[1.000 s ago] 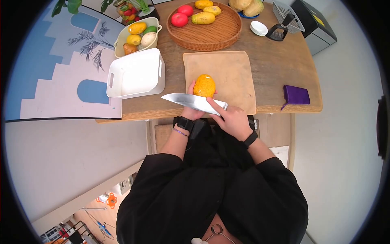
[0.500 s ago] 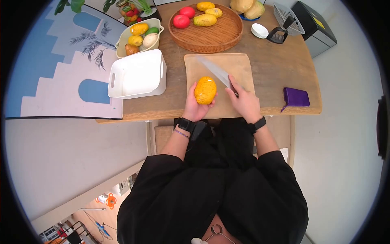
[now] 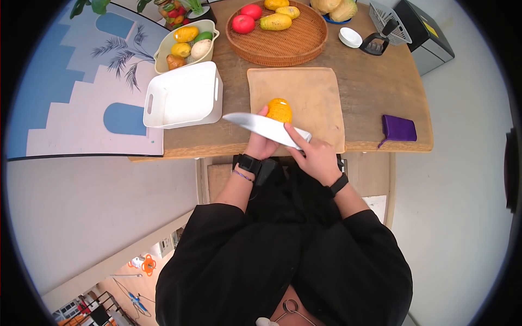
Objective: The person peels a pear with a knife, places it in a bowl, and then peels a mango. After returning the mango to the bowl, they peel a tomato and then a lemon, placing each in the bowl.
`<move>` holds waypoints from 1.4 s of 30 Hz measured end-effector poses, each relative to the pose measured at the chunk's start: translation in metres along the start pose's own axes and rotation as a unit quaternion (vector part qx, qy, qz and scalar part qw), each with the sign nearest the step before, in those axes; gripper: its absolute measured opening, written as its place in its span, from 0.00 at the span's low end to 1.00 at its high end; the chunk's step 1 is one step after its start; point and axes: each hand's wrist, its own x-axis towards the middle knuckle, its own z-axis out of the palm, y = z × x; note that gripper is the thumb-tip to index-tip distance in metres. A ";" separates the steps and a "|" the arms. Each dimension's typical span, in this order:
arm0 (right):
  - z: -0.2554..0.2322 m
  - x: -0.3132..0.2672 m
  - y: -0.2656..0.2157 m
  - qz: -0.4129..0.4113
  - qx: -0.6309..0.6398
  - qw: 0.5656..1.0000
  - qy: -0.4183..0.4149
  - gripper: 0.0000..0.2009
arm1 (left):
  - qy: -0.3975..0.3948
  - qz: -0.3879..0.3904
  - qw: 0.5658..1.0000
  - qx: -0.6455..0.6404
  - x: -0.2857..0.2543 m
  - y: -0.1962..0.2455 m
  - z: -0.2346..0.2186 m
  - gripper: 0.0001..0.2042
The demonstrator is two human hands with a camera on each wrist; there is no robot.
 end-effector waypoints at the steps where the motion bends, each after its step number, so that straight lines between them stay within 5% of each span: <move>1: -0.003 0.004 0.002 0.018 0.006 1.000 0.005 0.33 | 0.033 0.007 0.999 0.011 -0.002 0.000 0.012 0.28; 2: -0.004 0.008 0.005 0.036 0.011 0.999 0.010 0.32 | 0.076 0.016 0.997 0.027 -0.006 0.000 0.025 0.24; 5: -0.005 0.020 0.022 0.102 0.051 0.993 -0.013 0.31 | 0.039 0.007 0.999 0.015 -0.008 0.006 0.023 0.24; 9: -0.018 0.037 0.046 0.170 -0.058 0.983 -0.040 0.28 | 0.051 -0.014 0.997 0.055 -0.010 0.009 0.033 0.26; 13: -0.020 0.033 0.044 0.239 0.021 0.971 -0.022 0.28 | 0.056 -0.023 0.997 0.056 -0.008 0.009 0.027 0.29; 16: -0.013 0.018 0.028 0.175 0.045 0.983 0.022 0.30 | 0.018 -0.023 0.999 0.046 -0.005 0.004 0.024 0.29; 19: -0.009 0.004 0.009 0.059 0.012 0.998 -0.005 0.31 | 0.131 0.030 0.991 -0.001 0.000 -0.001 0.027 0.31; 22: 0.004 -0.005 -0.001 -0.011 0.008 1.000 0.004 0.33 | -0.003 -0.046 0.999 0.001 -0.002 0.005 0.013 0.33; 26: 0.010 -0.003 -0.004 -0.027 0.022 0.998 0.058 0.32 | -0.010 -0.040 0.999 0.008 -0.001 0.005 0.007 0.33; 31: -0.003 0.013 0.006 0.064 0.020 0.998 -0.005 0.31 | 0.142 0.033 0.989 0.018 -0.004 -0.002 0.031 0.28; 35: -0.017 0.035 0.030 0.158 0.035 0.987 0.021 0.28 | 0.047 -0.011 0.997 0.052 -0.007 0.005 0.025 0.28; 40: -0.020 0.031 0.029 0.160 0.031 0.986 0.039 0.28 | 0.082 -0.010 0.994 0.067 -0.008 0.006 0.023 0.31; 42: -0.017 0.017 0.018 0.147 0.044 0.987 0.037 0.28 | -0.059 -0.021 0.998 0.002 -0.008 0.010 0.017 0.32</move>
